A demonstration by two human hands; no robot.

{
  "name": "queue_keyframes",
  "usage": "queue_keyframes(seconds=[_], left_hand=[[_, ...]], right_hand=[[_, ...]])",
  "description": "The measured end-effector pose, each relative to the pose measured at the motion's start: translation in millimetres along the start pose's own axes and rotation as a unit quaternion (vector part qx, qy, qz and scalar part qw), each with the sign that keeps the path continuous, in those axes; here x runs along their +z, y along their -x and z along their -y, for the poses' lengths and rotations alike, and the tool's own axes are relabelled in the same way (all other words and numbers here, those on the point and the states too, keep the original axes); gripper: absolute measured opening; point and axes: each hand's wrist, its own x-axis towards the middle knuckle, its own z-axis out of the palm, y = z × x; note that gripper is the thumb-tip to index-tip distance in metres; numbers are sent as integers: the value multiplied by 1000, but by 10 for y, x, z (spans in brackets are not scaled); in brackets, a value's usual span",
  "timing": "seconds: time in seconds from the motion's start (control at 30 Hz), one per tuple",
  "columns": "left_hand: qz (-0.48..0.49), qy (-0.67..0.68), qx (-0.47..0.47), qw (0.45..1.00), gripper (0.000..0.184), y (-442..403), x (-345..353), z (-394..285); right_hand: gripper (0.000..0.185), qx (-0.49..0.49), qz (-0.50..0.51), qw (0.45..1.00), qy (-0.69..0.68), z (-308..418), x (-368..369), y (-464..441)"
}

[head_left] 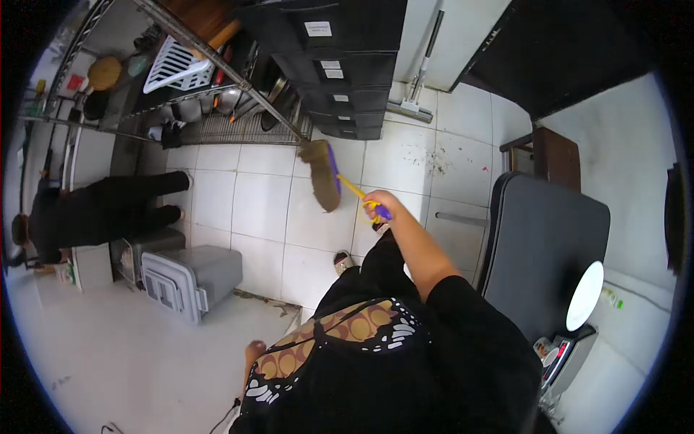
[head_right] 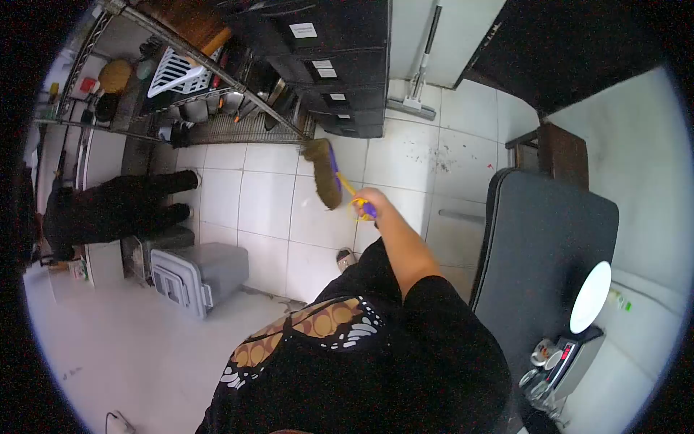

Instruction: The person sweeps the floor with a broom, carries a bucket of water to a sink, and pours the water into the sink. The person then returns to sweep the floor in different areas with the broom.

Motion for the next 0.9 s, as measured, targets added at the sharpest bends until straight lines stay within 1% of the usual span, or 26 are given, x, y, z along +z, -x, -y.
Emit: queue_keyframes(seconds=[0.03, 0.1, 0.17, 0.23, 0.27, 0.3, 0.33, 0.37, 0.4, 0.43, 0.47, 0.5, 0.53, 0.57, 0.6, 0.63, 0.67, 0.7, 0.73, 0.77, 0.83, 0.9], left_hand=[[25, 16, -45, 999, 22, 191, 36, -40], [52, 52, -112, 991, 23, 385, 120, -337], [62, 95, -134, 985, 24, 457, 298, -712], [55, 144, -131, 979, 25, 348, 494, -1178], [47, 165, -118, 978, 25, 294, 574, -1425], [30, 191, -108, 975, 26, 229, 607, -1681], [9, 217, -96, 971, 27, 110, 626, -1914], [-18, 246, -96, 964, 27, 40, 593, -2152], [-64, 299, -143, 941, 25, 49, -55, -2870], [-86, 384, -162, 905, 22, 8, -385, -3147], [-124, 386, -145, 902, 18, -9, -823, -3396], [-202, 446, -128, 863, 12, 8, -1257, -3647], [-297, 490, -86, 815, 8, 88, -1708, -3880], [-373, 454, -47, 808, 4, 203, -2111, -3988], [-417, 412, -13, 810, 5, 443, -2650, -4172], [-480, 415, 38, 772, 7, 691, -3056, -4325], [-523, 422, 82, 737, 8, 995, -3371, -4448], [-574, 344, 159, 726, 7, 1292, -3629, -4509], [-632, 342, 236, 654, 5, 1501, -3839, -4656], [-639, 422, 313, 561, 3, 1701, -3979, -4794], [-640, 483, 349, 485, 5, 2060, -4089, -5064], [-537, 608, 192, 552, 15, 2586, -4117, -5263]], right_hand=[[16, -18, 12, 999, 28, 83, -255, 35], [15, -27, -58, 998, -4, 265, -759, 52], [15, -36, -37, 996, -74, 477, -1240, 211], [14, -33, -165, 977, -131, 722, -1480, 417], [14, -53, -170, 981, -72, 794, -1716, 526], [13, -72, -171, 983, -11, 857, -1674, 671], [15, -70, -224, 971, 39, 925, -1631, 846], [16, -68, -269, 956, 93, 1029, -1260, 1149], [20, -60, -221, 962, 152, 1021, -1441, 1215], [24, -33, -227, 958, 172, 1067, -1327, 1378], [22, -16, -192, 979, 73, 1116, -1177, 1570], [22, -49, -119, 980, 150, 1173, -993, 1788], [20, -5, -145, 988, 52, 1180, -952, 1827], [19, 50, -136, 987, 61, 1227, -751, 1909], [18, 68, -106, 992, 18, 1238, -537, 1980], [17, 88, -77, 993, -29, 1263, -384, 1994], [17, 63, -95, 991, -76, 1212, -441, 1838], [17, 38, -116, 985, -126, 1179, -465, 1694], [16, 34, -112, 987, -108, 1175, -359, 1690], [16, 30, -109, 989, -92, 1089, -173, 1694], [15, 40, -104, 991, -73, 954, -68, 1613], [15, 61, -98, 991, -66, 852, -49, 1479]])
